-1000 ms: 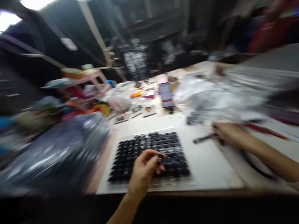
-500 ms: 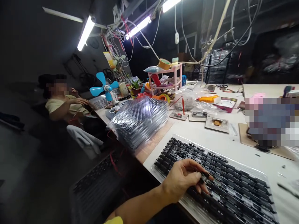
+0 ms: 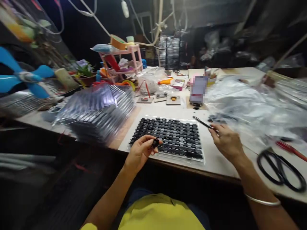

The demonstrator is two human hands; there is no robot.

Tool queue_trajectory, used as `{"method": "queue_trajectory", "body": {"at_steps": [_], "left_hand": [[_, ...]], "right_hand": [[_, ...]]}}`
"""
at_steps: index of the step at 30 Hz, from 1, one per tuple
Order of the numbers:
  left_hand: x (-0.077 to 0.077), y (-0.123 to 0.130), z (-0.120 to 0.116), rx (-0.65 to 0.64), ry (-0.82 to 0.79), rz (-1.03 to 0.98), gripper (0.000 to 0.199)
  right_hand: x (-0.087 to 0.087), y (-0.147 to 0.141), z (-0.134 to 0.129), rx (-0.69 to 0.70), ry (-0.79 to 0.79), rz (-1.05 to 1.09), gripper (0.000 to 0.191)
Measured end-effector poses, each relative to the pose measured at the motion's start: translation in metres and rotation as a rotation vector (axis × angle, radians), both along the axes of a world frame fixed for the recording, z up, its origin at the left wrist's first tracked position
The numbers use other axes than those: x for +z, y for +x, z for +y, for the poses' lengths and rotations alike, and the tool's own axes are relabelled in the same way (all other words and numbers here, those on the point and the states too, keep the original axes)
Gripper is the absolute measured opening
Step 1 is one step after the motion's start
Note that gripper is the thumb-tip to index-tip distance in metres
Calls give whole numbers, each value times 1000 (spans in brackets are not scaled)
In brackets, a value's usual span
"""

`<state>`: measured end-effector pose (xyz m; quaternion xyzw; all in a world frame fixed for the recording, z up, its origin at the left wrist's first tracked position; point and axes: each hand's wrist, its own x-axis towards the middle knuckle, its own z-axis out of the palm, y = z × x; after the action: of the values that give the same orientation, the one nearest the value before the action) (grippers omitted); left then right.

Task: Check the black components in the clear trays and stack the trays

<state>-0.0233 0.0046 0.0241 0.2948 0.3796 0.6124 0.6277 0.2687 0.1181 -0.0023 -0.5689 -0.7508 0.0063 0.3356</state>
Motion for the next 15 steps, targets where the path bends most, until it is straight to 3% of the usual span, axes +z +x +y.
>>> {"method": "queue_trajectory", "body": {"at_steps": [5,8,12,15], "left_hand": [[-3,0,-14,-73,-47,-1,13],[-2,2,-17,-75,-66,12,17],[3,13,-16,44,-96,125,25],[5,14,-11,142,-158,222,31]], "right_hand": [[-6,2,-59,-53,-25,207,28],[-13,11,-80,-72,-69,349,30],[-20,24,-82,-102,-35,333,25],[-17,41,-72,-215,24,273,22]]}}
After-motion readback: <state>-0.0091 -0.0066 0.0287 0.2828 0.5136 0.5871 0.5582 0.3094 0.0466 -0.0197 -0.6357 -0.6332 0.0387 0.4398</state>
